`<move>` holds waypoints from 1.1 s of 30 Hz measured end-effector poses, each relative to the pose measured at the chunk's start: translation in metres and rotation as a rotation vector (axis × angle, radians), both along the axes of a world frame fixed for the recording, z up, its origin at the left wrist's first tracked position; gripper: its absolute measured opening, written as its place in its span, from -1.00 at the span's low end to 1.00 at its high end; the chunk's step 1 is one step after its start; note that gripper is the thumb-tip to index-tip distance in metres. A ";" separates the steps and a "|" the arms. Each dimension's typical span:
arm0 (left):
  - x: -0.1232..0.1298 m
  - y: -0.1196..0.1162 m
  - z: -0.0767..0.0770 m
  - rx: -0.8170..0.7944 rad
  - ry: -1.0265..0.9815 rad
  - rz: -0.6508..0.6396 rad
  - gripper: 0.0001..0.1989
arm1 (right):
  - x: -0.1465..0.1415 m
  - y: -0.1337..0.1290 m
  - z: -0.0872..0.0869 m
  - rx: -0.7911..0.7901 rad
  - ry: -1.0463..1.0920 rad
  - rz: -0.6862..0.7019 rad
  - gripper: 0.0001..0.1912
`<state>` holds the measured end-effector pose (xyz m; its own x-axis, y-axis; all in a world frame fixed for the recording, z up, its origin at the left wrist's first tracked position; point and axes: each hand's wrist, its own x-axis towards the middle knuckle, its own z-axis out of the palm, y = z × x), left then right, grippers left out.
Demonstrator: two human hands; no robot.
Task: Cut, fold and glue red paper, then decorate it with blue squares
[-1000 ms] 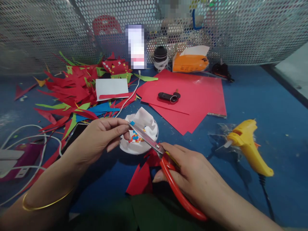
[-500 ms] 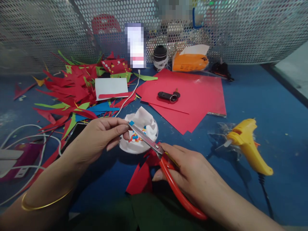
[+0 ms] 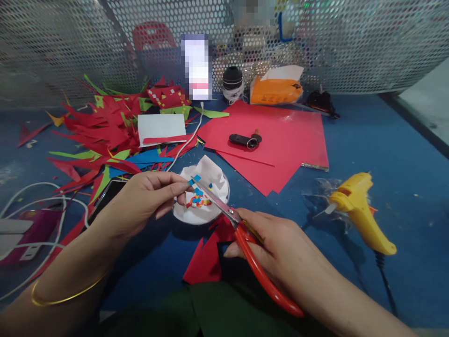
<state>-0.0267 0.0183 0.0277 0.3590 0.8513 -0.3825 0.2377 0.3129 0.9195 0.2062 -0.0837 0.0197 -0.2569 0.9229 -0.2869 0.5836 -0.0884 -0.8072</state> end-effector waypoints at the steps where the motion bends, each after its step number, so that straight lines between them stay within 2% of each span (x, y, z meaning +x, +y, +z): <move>1: 0.000 0.000 0.000 -0.001 0.000 0.003 -0.83 | 0.000 0.000 0.000 -0.008 0.001 -0.002 -0.67; 9: 0.002 0.001 0.000 0.007 -0.014 0.013 -0.83 | -0.001 -0.002 0.000 0.012 0.032 -0.059 -0.76; 16: 0.001 -0.001 0.004 0.001 -0.015 0.046 -0.82 | 0.003 -0.005 -0.004 0.058 -0.039 -0.082 -0.51; 20: 0.002 -0.001 0.005 0.007 -0.017 0.078 -0.84 | 0.004 -0.006 -0.006 0.089 -0.089 -0.074 -0.45; 33: 0.002 -0.002 0.003 0.014 -0.036 0.034 -0.82 | -0.002 -0.003 -0.002 0.092 -0.069 0.000 -0.59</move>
